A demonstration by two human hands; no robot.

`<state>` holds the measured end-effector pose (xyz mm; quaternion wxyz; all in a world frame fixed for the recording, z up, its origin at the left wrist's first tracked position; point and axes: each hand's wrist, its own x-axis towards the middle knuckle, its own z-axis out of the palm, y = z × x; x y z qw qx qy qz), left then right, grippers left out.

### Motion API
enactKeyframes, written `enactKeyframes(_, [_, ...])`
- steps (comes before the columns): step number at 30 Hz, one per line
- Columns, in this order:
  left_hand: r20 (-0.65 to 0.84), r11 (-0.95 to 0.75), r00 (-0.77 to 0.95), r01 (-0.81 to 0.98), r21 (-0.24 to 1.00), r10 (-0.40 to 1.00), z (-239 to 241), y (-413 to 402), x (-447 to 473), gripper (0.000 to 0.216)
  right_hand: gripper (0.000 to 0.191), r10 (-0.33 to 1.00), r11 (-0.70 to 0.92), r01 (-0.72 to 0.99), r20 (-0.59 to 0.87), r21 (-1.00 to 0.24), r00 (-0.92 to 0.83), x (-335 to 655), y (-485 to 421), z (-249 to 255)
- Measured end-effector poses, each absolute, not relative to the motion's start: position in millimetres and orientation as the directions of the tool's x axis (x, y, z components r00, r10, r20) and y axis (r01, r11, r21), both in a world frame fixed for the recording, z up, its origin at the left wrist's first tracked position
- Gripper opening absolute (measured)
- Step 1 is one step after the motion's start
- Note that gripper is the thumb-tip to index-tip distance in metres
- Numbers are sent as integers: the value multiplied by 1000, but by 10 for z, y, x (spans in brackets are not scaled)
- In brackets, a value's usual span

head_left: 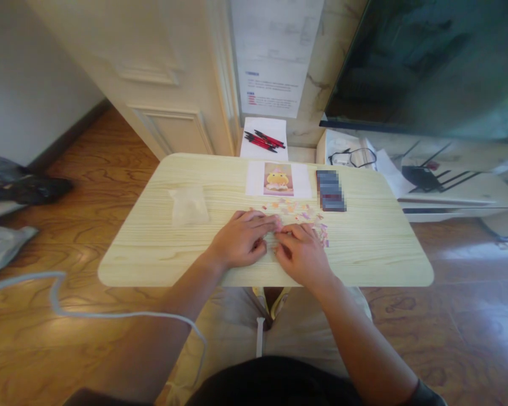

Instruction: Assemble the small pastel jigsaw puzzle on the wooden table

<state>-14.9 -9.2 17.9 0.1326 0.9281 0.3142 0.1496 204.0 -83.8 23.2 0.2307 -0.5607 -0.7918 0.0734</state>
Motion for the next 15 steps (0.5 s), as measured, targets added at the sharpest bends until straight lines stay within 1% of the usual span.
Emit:
enactKeyframes(4, [186,-778,775,522,348,604,169,-84,-140,65,30,932,344,866,241,-364,-269,2012,-921,221])
enactKeyframes(9, [189,-764,759,537,359,623,171,-83,-118,67,30,937,333,867,235,-370,-259,2007,-945,197])
enactKeyframes(15, [174,-754,758,540,375,629,181,-80,-122,64,21,941,315,876,243,-365,-237,2084,-820,230])
